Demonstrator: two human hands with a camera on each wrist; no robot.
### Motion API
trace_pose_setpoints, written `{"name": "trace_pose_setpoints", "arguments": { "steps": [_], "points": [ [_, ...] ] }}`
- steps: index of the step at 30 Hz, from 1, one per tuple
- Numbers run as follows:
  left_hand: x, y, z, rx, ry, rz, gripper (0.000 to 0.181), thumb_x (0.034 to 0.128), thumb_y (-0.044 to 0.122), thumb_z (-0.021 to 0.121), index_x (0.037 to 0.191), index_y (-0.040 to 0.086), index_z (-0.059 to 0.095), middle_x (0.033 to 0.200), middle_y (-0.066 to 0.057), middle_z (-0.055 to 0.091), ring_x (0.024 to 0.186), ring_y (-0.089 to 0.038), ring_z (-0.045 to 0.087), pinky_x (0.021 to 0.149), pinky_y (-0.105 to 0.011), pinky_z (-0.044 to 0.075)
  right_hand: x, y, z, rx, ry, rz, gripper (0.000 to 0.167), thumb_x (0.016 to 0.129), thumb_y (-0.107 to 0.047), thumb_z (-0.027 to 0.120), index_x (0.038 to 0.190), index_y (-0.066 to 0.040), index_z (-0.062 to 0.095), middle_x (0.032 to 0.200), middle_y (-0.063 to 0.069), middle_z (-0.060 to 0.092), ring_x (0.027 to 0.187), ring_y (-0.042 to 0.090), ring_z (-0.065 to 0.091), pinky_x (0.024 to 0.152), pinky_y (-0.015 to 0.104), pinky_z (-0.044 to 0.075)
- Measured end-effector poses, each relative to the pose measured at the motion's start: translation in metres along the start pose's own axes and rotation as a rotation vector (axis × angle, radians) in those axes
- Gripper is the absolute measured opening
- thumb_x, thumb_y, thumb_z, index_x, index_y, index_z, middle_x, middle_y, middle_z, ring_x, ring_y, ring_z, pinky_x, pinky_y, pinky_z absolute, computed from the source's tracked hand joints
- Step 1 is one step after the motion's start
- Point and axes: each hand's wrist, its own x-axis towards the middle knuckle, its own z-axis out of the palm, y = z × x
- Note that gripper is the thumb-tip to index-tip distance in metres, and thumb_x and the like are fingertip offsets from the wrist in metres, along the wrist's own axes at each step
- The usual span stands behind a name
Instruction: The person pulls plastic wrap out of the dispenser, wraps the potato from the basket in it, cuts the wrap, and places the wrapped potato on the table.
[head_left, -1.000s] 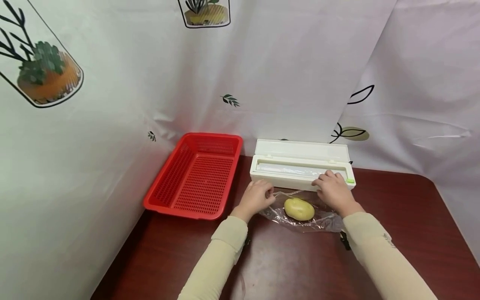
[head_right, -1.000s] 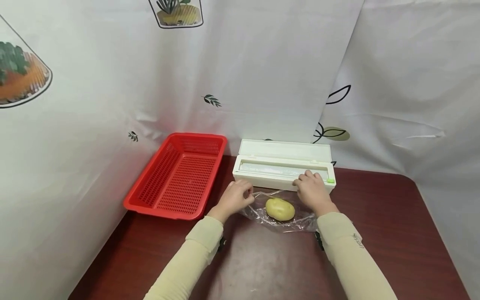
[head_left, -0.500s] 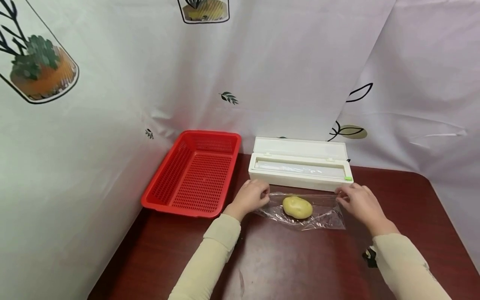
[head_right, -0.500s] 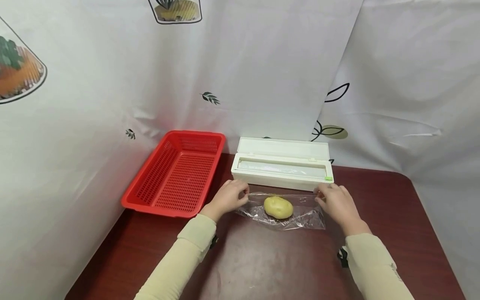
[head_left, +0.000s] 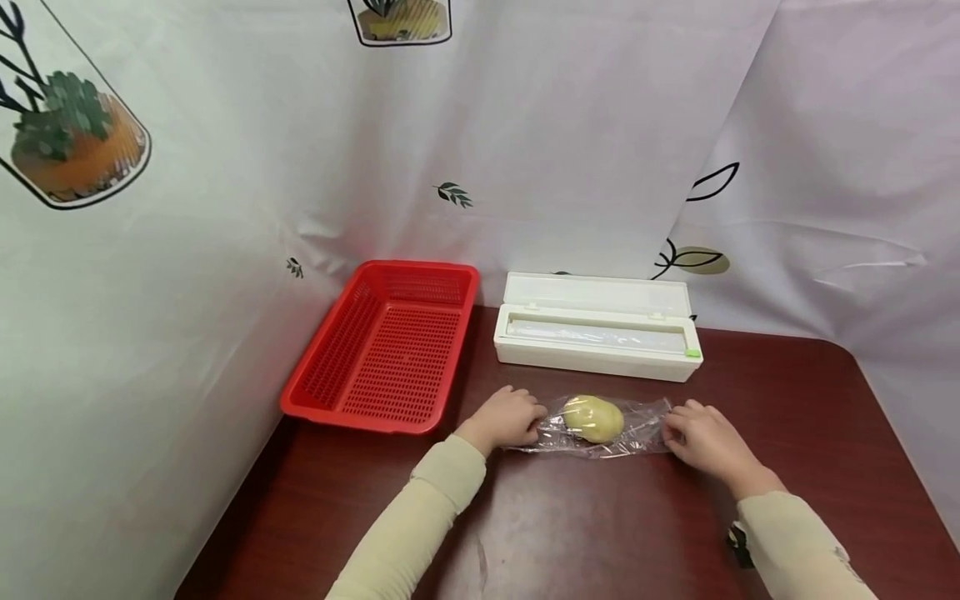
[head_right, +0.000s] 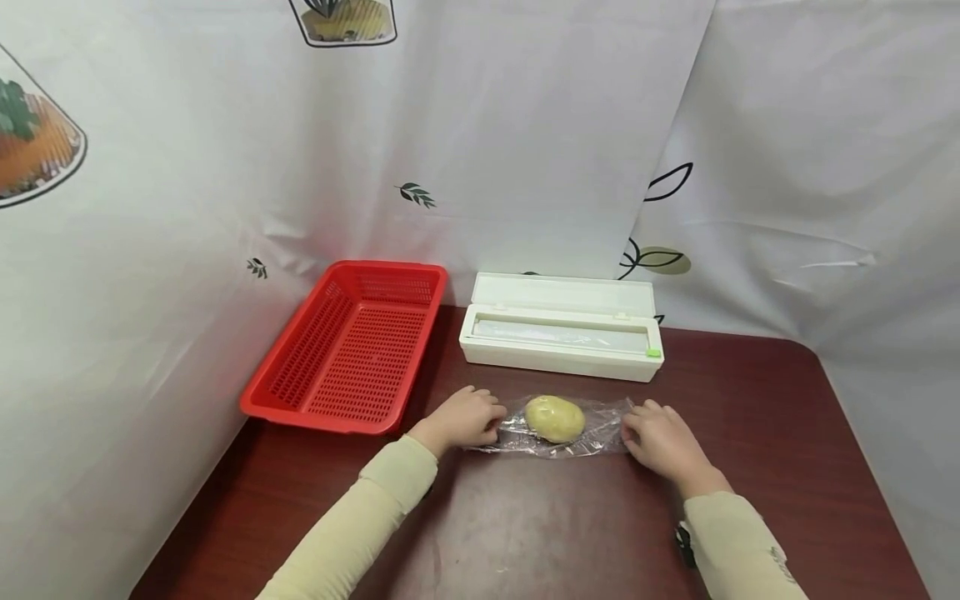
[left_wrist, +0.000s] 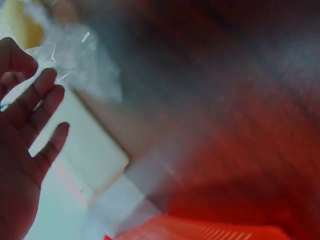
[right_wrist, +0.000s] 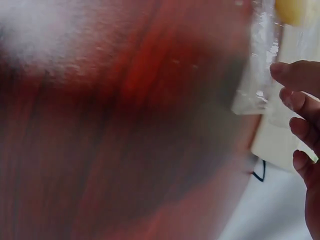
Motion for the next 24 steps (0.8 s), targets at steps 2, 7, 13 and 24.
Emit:
{"name": "trace_pose_setpoints", "arguments": {
  "steps": [2, 7, 13, 24],
  "points": [
    [0.001, 0.003, 0.006, 0.028, -0.012, -0.008, 0.010, 0.0762, 0.029, 0.065, 0.085, 0.023, 0.066, 0.083, 0.007, 0.062, 0.084, -0.014, 0.055, 0.078, -0.035, 0.044, 0.001, -0.001, 0.004, -0.008, -0.022, 0.002, 0.032, 0.062, -0.007, 0.075, 0.064, -0.025, 0.049, 0.067, -0.014, 0.044, 0.065, 0.012, 0.038, 0.055, 0.029, 0.030],
    [0.005, 0.008, 0.016, 0.078, -0.035, -0.045, 0.020, 0.0797, 0.031, 0.064, 0.098, 0.024, 0.069, 0.092, 0.005, 0.064, 0.087, -0.014, 0.055, 0.075, -0.032, 0.044, 0.005, -0.005, 0.009, 0.026, -0.130, 0.072, 0.019, 0.069, -0.009, 0.071, 0.069, -0.021, 0.055, 0.072, -0.009, 0.051, 0.068, 0.014, 0.040, 0.058, 0.032, 0.033],
    [0.007, 0.008, 0.018, 0.044, -0.046, -0.104, 0.013, 0.0834, 0.029, 0.061, 0.091, 0.022, 0.069, 0.090, 0.005, 0.063, 0.087, -0.014, 0.055, 0.073, -0.031, 0.044, 0.014, -0.010, 0.008, 0.061, -0.180, 0.195, 0.011, 0.082, -0.020, 0.066, 0.073, -0.015, 0.065, 0.074, -0.004, 0.059, 0.066, 0.015, 0.041, 0.060, 0.035, 0.036],
    [0.007, 0.008, 0.010, -0.081, -0.113, -0.306, 0.023, 0.0857, 0.031, 0.056, 0.097, 0.014, 0.067, 0.094, -0.002, 0.066, 0.088, -0.020, 0.059, 0.076, -0.035, 0.047, 0.022, -0.016, 0.016, 0.113, -0.199, 0.393, 0.027, 0.076, -0.020, 0.073, 0.068, -0.015, 0.048, 0.075, 0.002, 0.050, 0.073, 0.023, 0.047, 0.056, 0.034, 0.038]
  ]
}}
